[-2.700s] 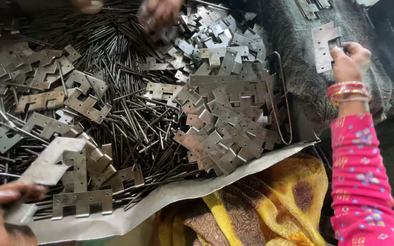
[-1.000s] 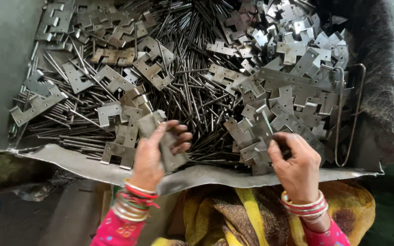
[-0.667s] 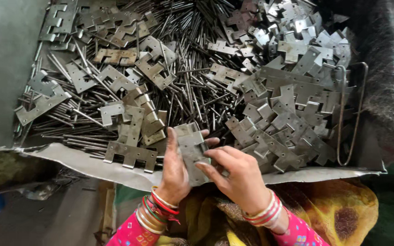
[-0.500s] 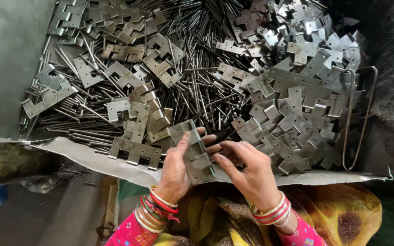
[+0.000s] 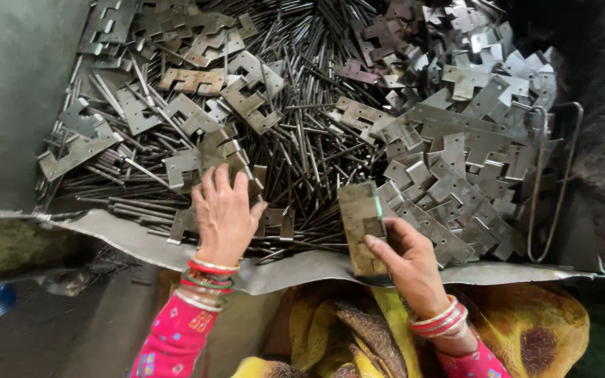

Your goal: The person inserts metal rods into the holes of L-shaped metal brackets and places the assembled units into a large metal bin. The task is performed by hand, handling one bracket and rod at a time from a large pile of parts.

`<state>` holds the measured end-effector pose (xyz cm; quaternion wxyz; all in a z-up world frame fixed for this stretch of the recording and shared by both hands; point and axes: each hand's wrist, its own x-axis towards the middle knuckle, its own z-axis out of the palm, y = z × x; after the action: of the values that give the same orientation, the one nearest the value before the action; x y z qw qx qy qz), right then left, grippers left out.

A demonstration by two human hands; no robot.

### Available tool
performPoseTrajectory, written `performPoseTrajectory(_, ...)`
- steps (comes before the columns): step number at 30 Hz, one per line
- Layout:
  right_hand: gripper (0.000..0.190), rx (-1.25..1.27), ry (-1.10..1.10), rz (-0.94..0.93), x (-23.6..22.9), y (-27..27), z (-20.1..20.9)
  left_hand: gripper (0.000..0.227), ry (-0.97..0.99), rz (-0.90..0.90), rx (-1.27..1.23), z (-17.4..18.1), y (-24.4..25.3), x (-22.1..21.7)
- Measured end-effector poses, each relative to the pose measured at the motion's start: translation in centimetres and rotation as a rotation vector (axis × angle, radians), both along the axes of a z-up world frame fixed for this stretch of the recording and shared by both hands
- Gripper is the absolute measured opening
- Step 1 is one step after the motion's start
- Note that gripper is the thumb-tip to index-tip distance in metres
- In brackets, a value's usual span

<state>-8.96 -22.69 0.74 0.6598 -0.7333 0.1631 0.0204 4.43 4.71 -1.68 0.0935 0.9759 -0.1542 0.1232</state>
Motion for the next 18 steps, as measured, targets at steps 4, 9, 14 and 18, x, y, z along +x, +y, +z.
performPoseTrajectory(4,0.024,-0.048,0.024,-0.01,-0.2,0.5,-0.1,0.05,0.029,-0.079,0.068,0.1,-0.8,-0.3)
performPoseTrajectory(9,0.02,-0.1,-0.083,-0.058,-0.1,-0.5,1.1,0.015,-0.078,-0.003,-0.132,2.5,-1.4,-1.1)
performPoseTrajectory(14,0.023,-0.343,-0.19,-0.25,0.1,-5.3,4.6,0.047,0.11,0.012,-0.058,3.5,0.2,-0.3)
performPoseTrajectory(18,0.022,-0.713,-0.39,-0.455,0.0,-12.5,7.0,0.05,0.046,-0.035,0.154,0.8,-1.9,-1.0)
